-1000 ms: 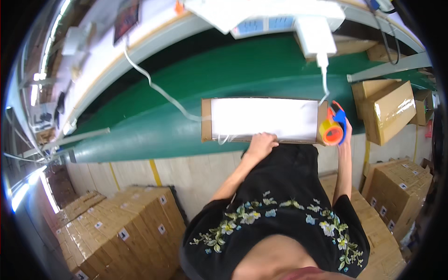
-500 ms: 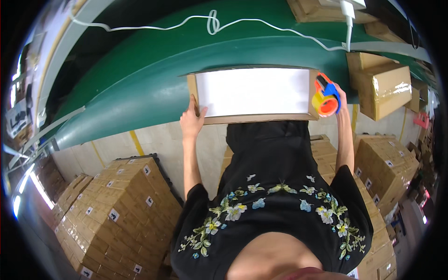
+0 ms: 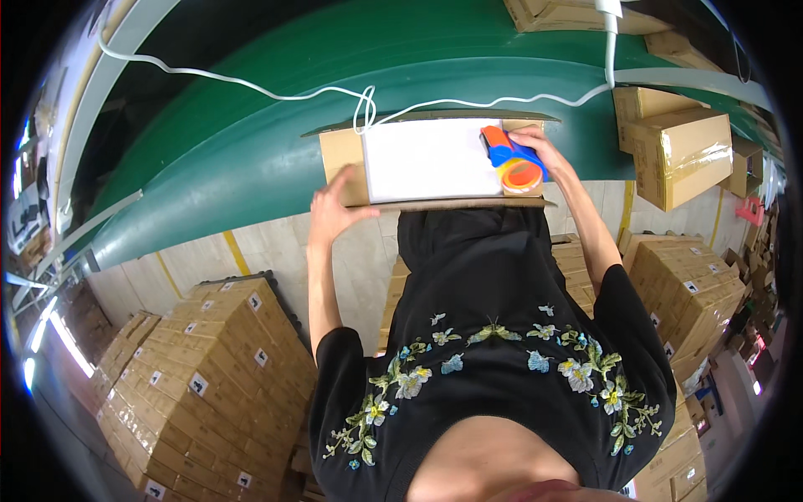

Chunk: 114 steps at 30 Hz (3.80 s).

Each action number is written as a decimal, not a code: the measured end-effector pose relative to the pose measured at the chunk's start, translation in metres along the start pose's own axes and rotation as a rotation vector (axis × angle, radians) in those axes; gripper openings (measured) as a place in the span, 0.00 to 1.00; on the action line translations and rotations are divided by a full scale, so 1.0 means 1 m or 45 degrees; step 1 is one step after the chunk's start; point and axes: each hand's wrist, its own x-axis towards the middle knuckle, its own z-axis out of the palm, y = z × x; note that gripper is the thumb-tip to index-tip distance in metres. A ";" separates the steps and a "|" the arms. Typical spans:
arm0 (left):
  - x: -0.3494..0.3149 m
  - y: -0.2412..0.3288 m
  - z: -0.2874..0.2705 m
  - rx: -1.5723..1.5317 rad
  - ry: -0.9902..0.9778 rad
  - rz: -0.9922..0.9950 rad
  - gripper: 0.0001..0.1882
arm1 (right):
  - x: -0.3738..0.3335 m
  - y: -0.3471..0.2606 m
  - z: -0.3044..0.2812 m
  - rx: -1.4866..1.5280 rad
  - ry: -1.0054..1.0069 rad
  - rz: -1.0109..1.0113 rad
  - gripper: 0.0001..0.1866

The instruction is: The person seals cardboard boxes using a tape dispenser, then stacks the sealed boxes.

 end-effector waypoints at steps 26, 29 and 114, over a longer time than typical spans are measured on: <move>0.078 -0.032 0.057 0.048 0.627 -0.926 0.25 | 0.034 -0.017 0.088 -0.556 -0.200 -0.462 0.17; 0.073 -0.034 0.057 -0.115 0.660 -0.856 0.26 | 0.032 -0.038 0.153 -1.012 -0.316 -0.836 0.15; 0.101 0.042 0.117 0.803 0.733 -0.302 0.30 | -0.022 0.000 -0.132 -2.090 0.179 -0.364 0.27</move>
